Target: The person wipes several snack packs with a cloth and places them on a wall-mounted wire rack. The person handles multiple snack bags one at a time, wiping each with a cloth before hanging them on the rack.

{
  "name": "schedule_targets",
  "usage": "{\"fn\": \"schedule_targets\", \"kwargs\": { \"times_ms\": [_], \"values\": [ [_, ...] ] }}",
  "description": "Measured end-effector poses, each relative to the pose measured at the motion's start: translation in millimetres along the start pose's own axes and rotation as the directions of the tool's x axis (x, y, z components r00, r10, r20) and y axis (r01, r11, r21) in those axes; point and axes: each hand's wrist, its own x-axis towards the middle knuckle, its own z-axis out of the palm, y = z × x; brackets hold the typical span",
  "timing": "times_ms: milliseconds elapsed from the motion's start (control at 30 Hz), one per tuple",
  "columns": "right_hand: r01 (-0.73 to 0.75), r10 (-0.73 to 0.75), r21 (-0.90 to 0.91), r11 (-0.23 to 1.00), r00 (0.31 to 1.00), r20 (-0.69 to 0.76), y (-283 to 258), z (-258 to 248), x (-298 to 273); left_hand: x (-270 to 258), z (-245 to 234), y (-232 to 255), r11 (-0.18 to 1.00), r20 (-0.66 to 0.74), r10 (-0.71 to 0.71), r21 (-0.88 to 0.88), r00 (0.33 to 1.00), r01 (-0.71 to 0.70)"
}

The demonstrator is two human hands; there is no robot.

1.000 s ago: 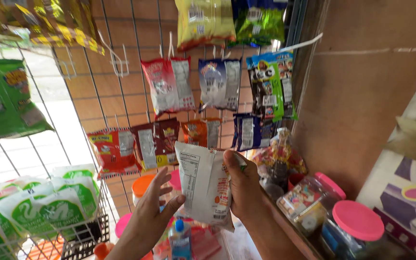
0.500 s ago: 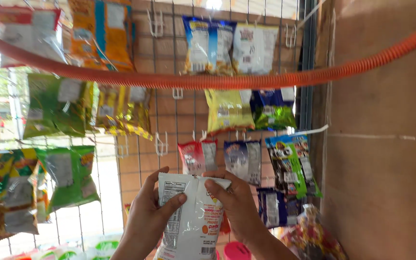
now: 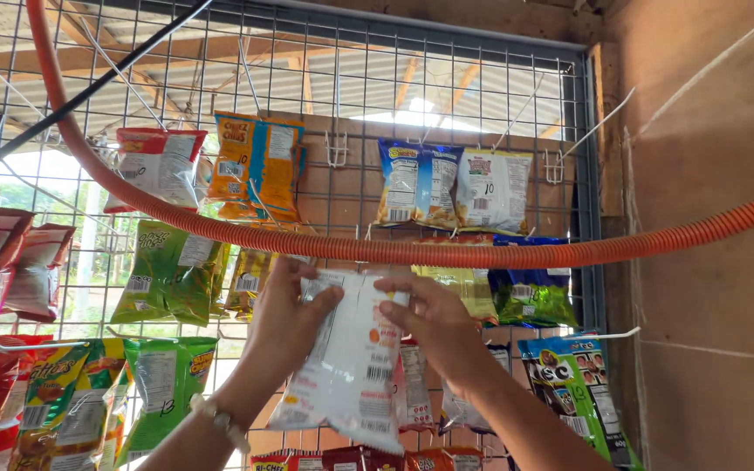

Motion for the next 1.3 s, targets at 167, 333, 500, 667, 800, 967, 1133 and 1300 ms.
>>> {"fn": "schedule_targets", "kwargs": {
  "times_ms": [167, 333, 500, 667, 800, 967, 1133, 1300],
  "values": [
    [0.287, -0.305, -0.397, 0.872, 0.952, 0.02, 0, -18, 49, 59, 21, -12, 0.99, 0.074, 0.137, -0.031, 0.988, -0.135],
    [0.225, -0.257, -0.32, 0.92, 0.965, -0.059, 4, -30, 93, 105, 43, -18, 0.946, 0.115, 0.189, -0.286, 0.975, -0.149],
    [0.131, -0.147, -0.133, 0.982, 0.982, -0.117, 12, -45, 126, 137, 60, -16, 0.945, 0.268, 0.001, -0.315, 0.964, 0.086],
    [0.076, -0.114, -0.292, 0.953, 0.987, -0.116, 44, -57, 142, 141, 75, -43, 0.955, 0.305, 0.062, -0.295, 0.95, 0.033],
    [0.183, -0.224, -0.339, 0.923, 0.971, -0.086, 68, -61, 155, 148, 78, -67, 0.953, 0.313, 0.21, -0.276, 0.926, -0.123],
    [0.203, -0.228, -0.229, 0.952, 0.97, -0.086, 80, -60, 169, 162, 86, -74, 0.983, 0.278, 0.168, -0.122, 0.946, -0.138],
    [0.261, -0.31, -0.31, 0.914, 0.943, -0.119, 84, -57, 179, 173, 92, -78, 0.935, 0.115, 0.321, 0.12, 0.94, -0.334],
    [0.339, -0.459, -0.557, 0.758, 0.884, -0.087, 99, -58, 191, 179, 94, -90, 0.864, 0.111, 0.454, 0.189, 0.884, -0.467]
  ]
}}
